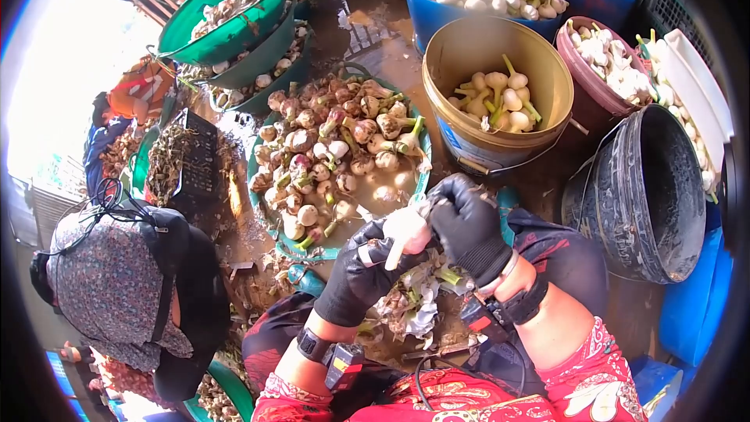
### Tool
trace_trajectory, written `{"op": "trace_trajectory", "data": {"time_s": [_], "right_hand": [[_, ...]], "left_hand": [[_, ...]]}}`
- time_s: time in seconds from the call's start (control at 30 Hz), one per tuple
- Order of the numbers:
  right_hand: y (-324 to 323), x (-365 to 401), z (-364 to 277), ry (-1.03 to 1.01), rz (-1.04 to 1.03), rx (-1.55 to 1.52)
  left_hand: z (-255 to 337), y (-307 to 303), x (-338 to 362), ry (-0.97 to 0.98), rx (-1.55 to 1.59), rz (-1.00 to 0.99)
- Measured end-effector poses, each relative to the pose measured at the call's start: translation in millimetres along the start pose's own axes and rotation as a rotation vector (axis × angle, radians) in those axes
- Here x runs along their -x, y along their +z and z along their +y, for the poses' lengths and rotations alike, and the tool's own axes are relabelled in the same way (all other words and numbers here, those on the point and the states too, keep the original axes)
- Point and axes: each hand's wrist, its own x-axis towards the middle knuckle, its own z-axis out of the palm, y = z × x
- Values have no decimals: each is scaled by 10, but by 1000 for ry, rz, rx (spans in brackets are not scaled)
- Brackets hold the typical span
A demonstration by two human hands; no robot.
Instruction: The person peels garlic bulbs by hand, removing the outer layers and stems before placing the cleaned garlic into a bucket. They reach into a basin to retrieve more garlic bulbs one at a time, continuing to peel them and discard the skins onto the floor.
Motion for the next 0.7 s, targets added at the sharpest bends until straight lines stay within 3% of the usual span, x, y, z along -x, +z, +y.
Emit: {"op": "trace_trajectory", "data": {"time_s": [0.07, 0.13, 0.17, 0.2, 0.27, 0.3, 0.33, 0.4, 0.47, 0.53, 0.6, 0.67, 0.7], "right_hand": [[-27, -64, 101, -6, 51, -52], [-55, -86, 96, 224, 10, -350], [-51, -75, 107, 227, 11, -307], [-73, -78, 97, 225, 13, -309], [-147, -70, 34, 184, -217, -454], [-220, -75, -124, 435, -319, -627], [-251, -90, -142, 430, -318, -628], [-323, -104, -152, 426, -538, -835], [-324, -66, -199, 457, -543, -678], [-356, -60, -124, 492, -478, -715], [-373, -53, -135, 422, -397, -758], [-415, -55, -232, 452, -382, -681], [-389, -49, -226, 448, -376, -683]], "left_hand": [[46, 16, 0, 8, 102, -27], [104, 17, -5, -200, 596, -68], [5, -52, -4, -154, 303, -58], [24, -39, 0, -153, 300, -60], [100, 9, 12, 84, -52, -106], [159, 1, 4, -212, 518, -26], [164, -15, -12, -209, 515, -29], [150, -52, -56, 518, -828, -85], [151, -78, -75, 606, -1003, -191], [71, -14, -57, 96, -41, -111], [266, 1, -57, -188, 676, -93], [302, 74, -46, -123, 418, -70], [315, 200, -18, -106, 167, 36]]}}
